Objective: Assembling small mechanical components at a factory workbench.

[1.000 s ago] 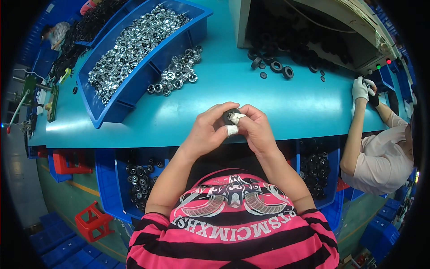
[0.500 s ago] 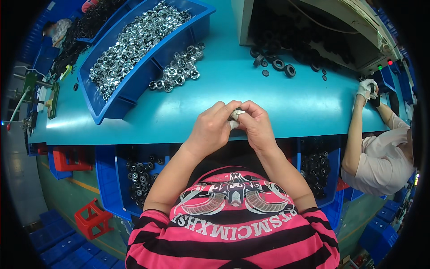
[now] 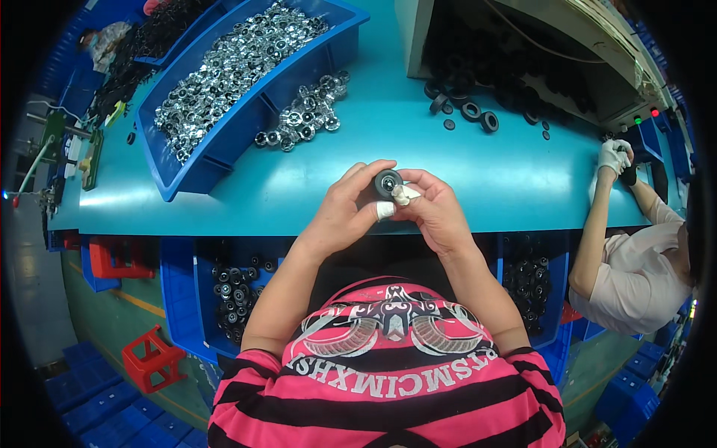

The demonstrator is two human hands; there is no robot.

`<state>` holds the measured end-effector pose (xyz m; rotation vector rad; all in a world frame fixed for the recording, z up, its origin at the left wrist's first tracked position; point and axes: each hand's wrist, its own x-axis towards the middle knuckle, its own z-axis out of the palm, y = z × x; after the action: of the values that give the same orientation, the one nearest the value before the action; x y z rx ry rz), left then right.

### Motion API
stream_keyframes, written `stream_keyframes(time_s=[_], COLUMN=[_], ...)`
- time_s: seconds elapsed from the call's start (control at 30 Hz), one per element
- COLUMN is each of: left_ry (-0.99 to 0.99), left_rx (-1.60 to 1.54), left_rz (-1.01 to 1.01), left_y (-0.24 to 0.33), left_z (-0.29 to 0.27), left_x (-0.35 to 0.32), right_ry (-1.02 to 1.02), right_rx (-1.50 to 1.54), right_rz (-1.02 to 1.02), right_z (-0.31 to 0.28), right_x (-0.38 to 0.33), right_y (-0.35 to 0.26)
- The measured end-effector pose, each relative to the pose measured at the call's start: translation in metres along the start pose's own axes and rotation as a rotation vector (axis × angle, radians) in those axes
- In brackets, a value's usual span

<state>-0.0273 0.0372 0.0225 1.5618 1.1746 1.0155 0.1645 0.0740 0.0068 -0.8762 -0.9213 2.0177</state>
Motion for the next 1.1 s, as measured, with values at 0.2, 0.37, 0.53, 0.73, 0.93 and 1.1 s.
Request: stream_keyframes(time_s=[0.2, 0.37, 0.53, 0.73, 0.93, 1.1], left_ry=[0.029, 0.02, 0.112, 0.258, 0.316, 0.321], left_rx=[-0.274, -0.318, -0.154, 0.227, 0.389, 0.372], left_rz=[0.013, 0.019, 0.033, 0.042, 0.078, 0.072], left_y=[-0.018, -0.018, -0.011, 0.011, 0.008, 0.009], left_z=[0.008, 0.012, 0.014, 0.015, 0.018, 0.022], left_x=[-0.002, -0.002, -0.003, -0.007, -0.007, -0.007], right_ry=[0.013, 0.024, 0.03, 0.044, -0.009, 0.003], right_rx=[0.031, 0.006, -0.125, -0.251, -0.249, -0.289], right_rz=[-0.021, -0.034, -0.037, -0.097, -0.038, -0.041], right_z=[-0.002, -0.005, -0.002, -0.002, -0.001, 0.001], right_x=[0.0, 0.0, -0.001, -0.001, -0.003, -0.003], right_y=[0.001, 0.005, 0.005, 0.001, 0.003, 0.005])
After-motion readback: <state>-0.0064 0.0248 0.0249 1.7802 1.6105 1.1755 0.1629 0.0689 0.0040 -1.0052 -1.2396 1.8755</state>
